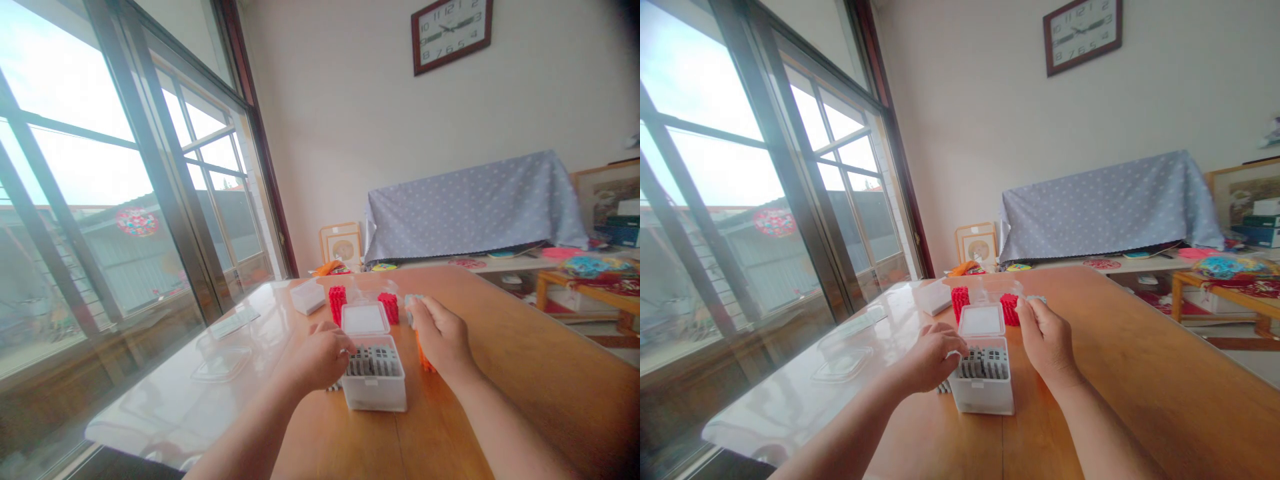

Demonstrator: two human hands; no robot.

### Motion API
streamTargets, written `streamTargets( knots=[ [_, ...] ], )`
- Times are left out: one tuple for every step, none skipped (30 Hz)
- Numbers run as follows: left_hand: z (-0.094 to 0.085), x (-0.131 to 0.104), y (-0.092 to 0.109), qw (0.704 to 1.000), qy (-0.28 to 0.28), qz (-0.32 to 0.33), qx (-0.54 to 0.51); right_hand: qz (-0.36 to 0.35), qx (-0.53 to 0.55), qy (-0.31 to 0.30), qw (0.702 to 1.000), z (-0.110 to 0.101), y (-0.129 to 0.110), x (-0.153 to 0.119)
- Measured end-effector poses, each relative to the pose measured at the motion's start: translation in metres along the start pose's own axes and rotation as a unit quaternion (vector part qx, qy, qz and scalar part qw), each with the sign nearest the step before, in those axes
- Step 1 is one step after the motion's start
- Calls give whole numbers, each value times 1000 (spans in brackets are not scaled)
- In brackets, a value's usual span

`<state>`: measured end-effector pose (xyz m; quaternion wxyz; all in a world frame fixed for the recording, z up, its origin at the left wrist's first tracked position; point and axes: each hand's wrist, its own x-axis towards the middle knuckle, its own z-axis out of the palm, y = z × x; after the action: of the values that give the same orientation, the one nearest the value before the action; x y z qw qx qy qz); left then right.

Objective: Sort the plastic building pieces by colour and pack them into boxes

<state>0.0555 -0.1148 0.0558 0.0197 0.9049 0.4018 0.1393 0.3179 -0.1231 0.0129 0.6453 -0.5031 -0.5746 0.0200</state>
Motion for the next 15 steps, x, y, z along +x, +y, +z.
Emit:
streamTargets(
  knots=[
    [-2,0,-3,1000,12,-9,-9,0,1,-1,1000,0,0,0],
    [-4,-1,-7,999,22,-19,-17,1,2,-1,1000,0,0,0],
    [-7,-1,-11,999,29,-31,-24,2,3,0,1000,0,0,0],
    [-11,-3,-15,998,32,-44,-31,4,4,1,1000,-1,-1,0],
    [-14,-4,-19,997,30,-56,-38,4,4,2,1000,-1,-1,0],
    [-18,-6,-24,996,24,-66,-46,4,5,2,1000,-1,-1,0],
    [-21,-8,-28,996,13,-74,-53,4,6,2,1000,-1,-2,0],
    [-23,-11,-32,995,-1,-81,-59,4,8,3,1000,-1,-2,0],
    [-24,-14,-36,994,-18,-86,-63,3,9,3,1000,-1,-2,0],
    [-25,-16,-40,993,-35,-90,-65,3,10,3,1000,-1,-2,0],
    [-24,-18,-43,992,-49,-94,-64,4,10,3,1000,-1,-3,0],
    [-23,-20,-46,992,-58,-96,-62,4,9,3,1000,-1,-3,0],
    [-20,-22,-48,991,-63,-98,-58,4,8,3,1000,-1,-3,0],
    [-18,-23,-50,991,-63,-100,-54,3,6,2,1000,0,-3,0],
    [-15,-24,-51,992,-60,-102,-50,3,5,2,1000,0,-2,0]
  ],
)
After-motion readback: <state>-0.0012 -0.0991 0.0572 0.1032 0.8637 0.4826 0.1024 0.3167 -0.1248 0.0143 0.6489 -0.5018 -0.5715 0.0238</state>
